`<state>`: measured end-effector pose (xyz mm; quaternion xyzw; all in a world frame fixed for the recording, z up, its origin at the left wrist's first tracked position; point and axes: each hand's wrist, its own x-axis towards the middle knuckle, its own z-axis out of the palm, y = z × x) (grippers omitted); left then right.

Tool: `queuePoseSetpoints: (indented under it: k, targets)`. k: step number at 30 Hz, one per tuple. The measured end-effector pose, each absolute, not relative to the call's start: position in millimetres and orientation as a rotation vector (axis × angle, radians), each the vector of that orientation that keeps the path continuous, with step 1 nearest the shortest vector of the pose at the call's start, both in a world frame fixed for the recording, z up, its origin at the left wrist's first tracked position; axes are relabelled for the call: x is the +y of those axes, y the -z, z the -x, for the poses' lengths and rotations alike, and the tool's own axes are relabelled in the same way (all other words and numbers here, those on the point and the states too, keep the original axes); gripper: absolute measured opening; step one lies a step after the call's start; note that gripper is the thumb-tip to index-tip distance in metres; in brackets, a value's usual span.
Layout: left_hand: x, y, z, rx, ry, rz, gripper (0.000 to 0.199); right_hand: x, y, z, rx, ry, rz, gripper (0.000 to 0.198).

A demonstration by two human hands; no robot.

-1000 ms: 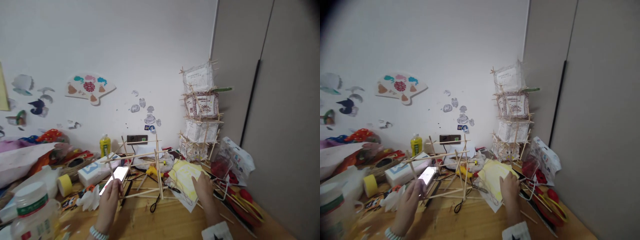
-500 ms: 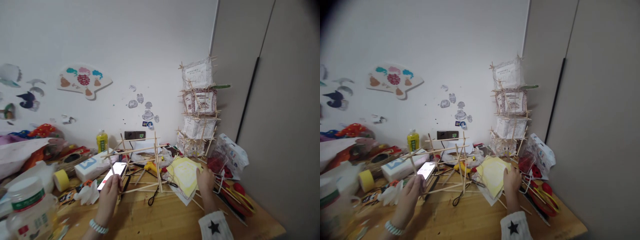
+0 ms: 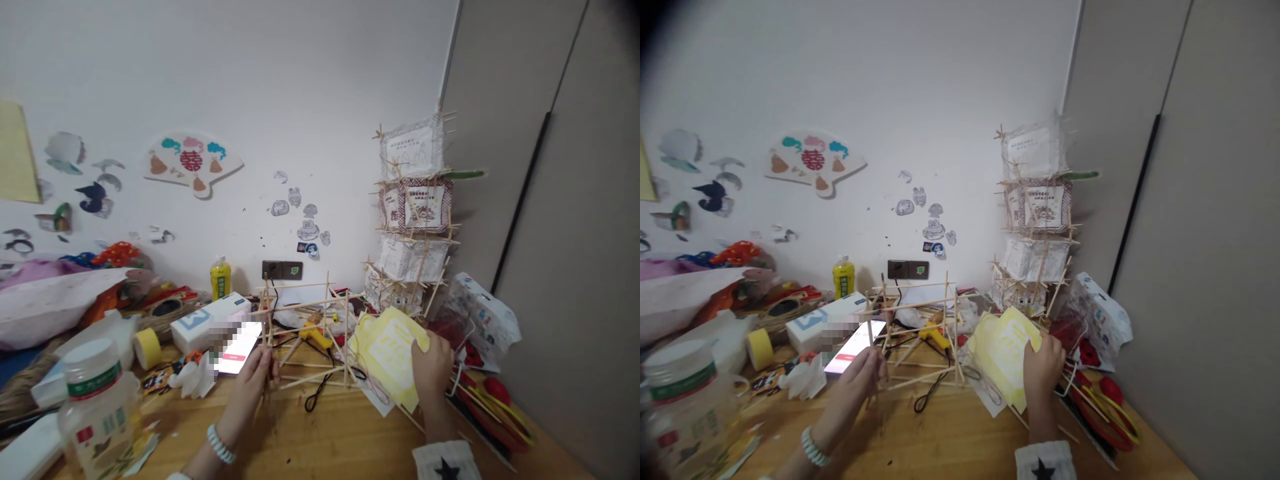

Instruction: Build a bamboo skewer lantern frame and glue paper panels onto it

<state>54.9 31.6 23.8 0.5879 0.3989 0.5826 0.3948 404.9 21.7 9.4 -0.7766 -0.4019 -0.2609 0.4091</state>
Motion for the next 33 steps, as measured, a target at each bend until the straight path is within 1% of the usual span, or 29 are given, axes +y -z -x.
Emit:
queuePoseSetpoints:
  k: [3,5,8,10,12,17,19,21,24,28,33]
  targets:
    - [29.5,-24.4,-56.3,1.012,-1.489,-1.488,0.045,22.4,-10.1,-404.0,-0.934,0.769,1.739,0.031]
    - [27.8,-25.8,-56.9,1.012,-1.502,-1.475,0.045,23.2,-9.9,-406.3,-0.926,0.789,1.637,0.036]
    - [25.4,-29.3,-57.5,1.008,-1.512,-1.450,0.045,22.0,-11.8,-413.4,-1.002,0.730,1.610,0.046]
    - [25.3,-31.0,-57.8,0.988,-1.511,-1.442,0.047,17.6,-16.7,-418.0,-1.057,0.677,1.569,0.049]
    - [26.9,-31.2,-57.8,0.963,-1.508,-1.438,0.048,9.5,-25.9,-419.8,-1.110,0.653,1.504,0.047]
    - [30.5,-27.9,-57.5,0.932,-1.488,-1.434,0.051,-18.3,-61.5,-409.1,-1.213,0.704,1.326,0.034]
    - [29.6,-27.6,-57.5,0.948,-1.489,-1.414,0.051,-25.5,-73.3,-403.4,-1.330,0.599,1.331,0.033]
    - [27.7,-28.5,-57.7,0.952,-1.495,-1.397,0.052,-26.6,-80.4,-400.9,-1.424,0.415,1.387,0.037]
    - [24.4,-30.7,-58.1,0.951,-1.489,-1.401,0.052,-15.6,-84.5,-406.3,-1.371,0.248,1.511,0.039]
    - [22.8,-31.3,-57.0,0.934,-1.470,-1.407,0.052,11.9,-86.2,-425.9,-1.223,0.282,1.651,0.040]
    - [31.0,-22.3,-53.3,0.858,-1.411,-1.440,0.048,28.2,-87.3,-440.7,-1.263,0.333,1.749,0.032]
